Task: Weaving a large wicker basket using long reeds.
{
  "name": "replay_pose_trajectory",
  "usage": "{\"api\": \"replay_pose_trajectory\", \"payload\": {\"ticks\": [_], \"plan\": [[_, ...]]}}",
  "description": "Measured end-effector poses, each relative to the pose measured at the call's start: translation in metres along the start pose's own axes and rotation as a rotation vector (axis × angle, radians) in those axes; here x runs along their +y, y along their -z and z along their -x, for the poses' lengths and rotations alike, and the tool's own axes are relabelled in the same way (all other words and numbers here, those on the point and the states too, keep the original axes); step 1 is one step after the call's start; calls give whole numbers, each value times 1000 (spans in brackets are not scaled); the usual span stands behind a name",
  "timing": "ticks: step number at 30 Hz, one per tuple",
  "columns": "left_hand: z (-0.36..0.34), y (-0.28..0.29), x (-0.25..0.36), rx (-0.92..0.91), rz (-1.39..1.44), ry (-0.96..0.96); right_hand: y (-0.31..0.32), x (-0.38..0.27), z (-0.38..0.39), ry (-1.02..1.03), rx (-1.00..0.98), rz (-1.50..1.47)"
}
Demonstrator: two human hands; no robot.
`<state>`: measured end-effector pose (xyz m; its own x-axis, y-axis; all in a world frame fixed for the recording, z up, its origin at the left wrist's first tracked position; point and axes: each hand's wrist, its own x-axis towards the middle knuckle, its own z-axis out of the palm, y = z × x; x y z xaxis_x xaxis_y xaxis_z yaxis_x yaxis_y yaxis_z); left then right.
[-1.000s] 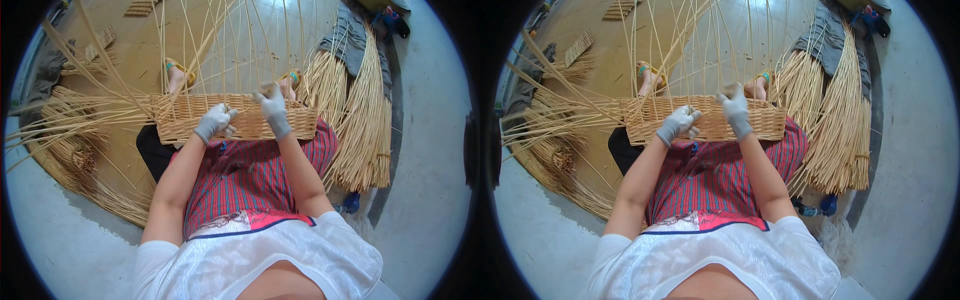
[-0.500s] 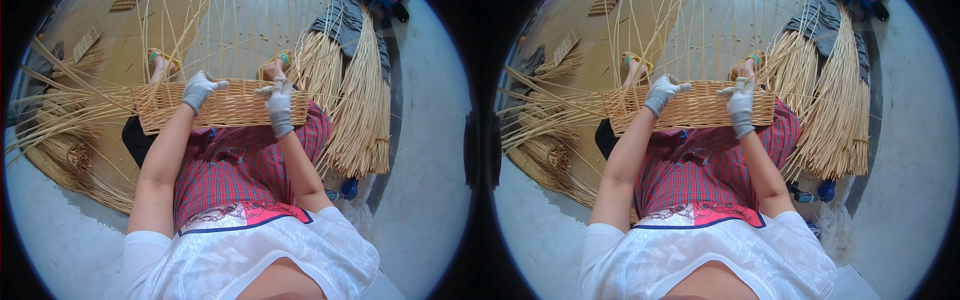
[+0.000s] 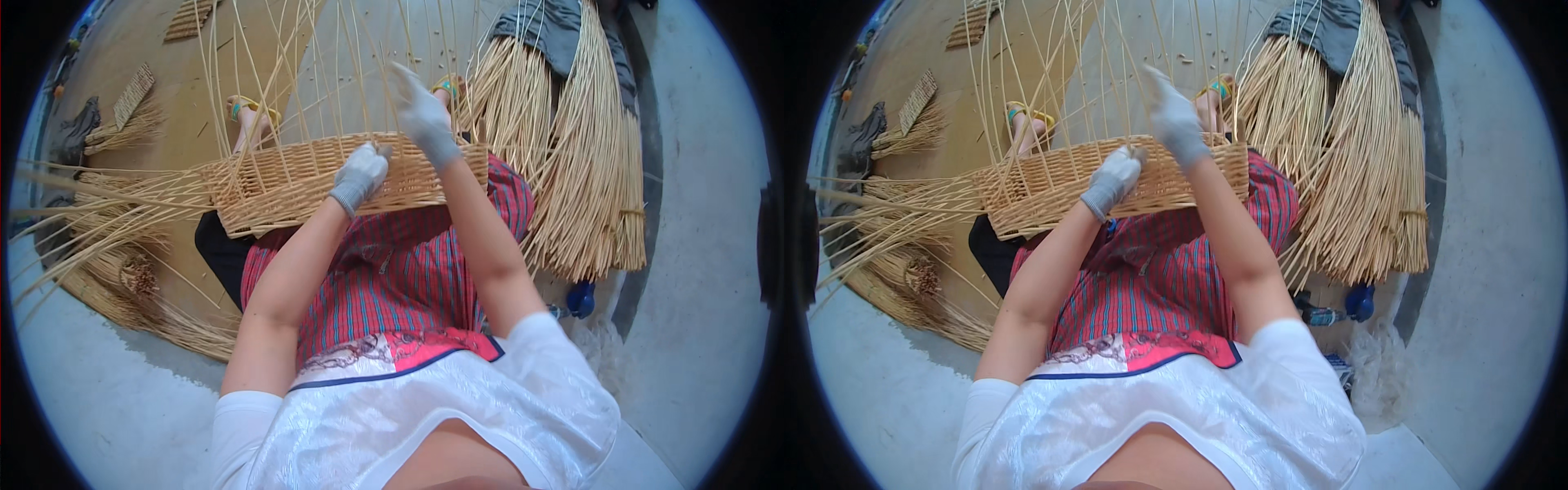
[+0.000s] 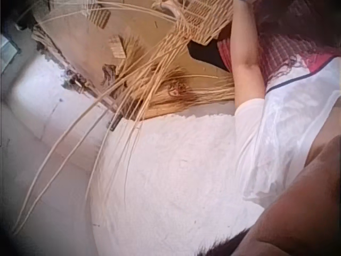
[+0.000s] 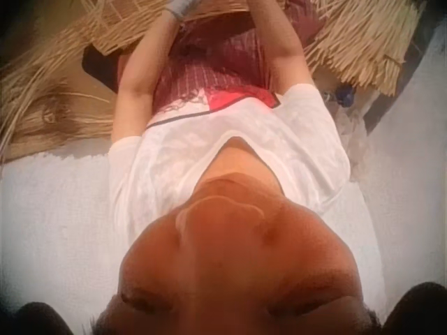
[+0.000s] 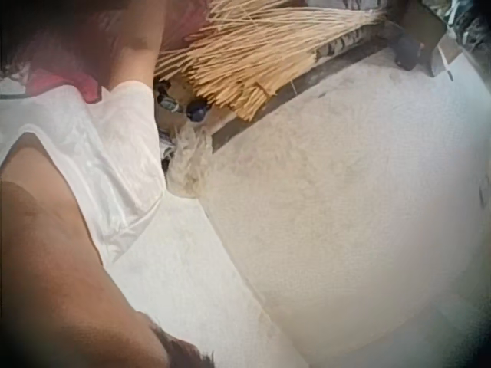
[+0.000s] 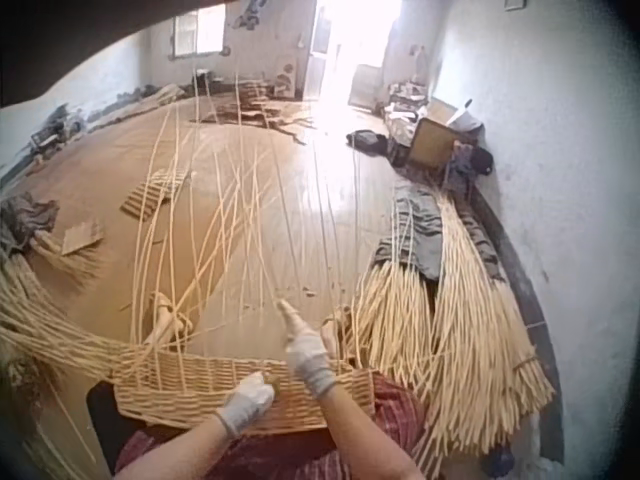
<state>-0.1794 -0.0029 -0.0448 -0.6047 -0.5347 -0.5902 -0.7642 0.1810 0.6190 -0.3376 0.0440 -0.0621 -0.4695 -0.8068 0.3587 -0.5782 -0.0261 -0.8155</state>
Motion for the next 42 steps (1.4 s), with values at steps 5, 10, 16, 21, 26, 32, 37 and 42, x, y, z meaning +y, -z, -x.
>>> {"api": "replay_pose_trajectory", "payload": {"ticks": [5,10,16,21,26,32,37,42], "plan": [[-4,9,-8,-170,252,86,23,22,3,-422,174,-604],[-21,21,-1,-32,185,-92,60,47,105,-345,201,-753],[-48,16,4,291,-73,3,35,-9,89,-350,211,-465],[-30,16,14,662,458,-263,107,15,101,-602,496,-460],[-32,-43,56,-85,314,-34,143,23,97,-730,546,-624],[-36,-56,81,-126,-798,-320,95,24,-29,-276,-113,260],[-33,-46,77,-143,-366,-250,107,59,-24,-635,-94,-246],[-31,-56,72,-75,-143,-110,111,31,-39,-750,-249,-258]]}}
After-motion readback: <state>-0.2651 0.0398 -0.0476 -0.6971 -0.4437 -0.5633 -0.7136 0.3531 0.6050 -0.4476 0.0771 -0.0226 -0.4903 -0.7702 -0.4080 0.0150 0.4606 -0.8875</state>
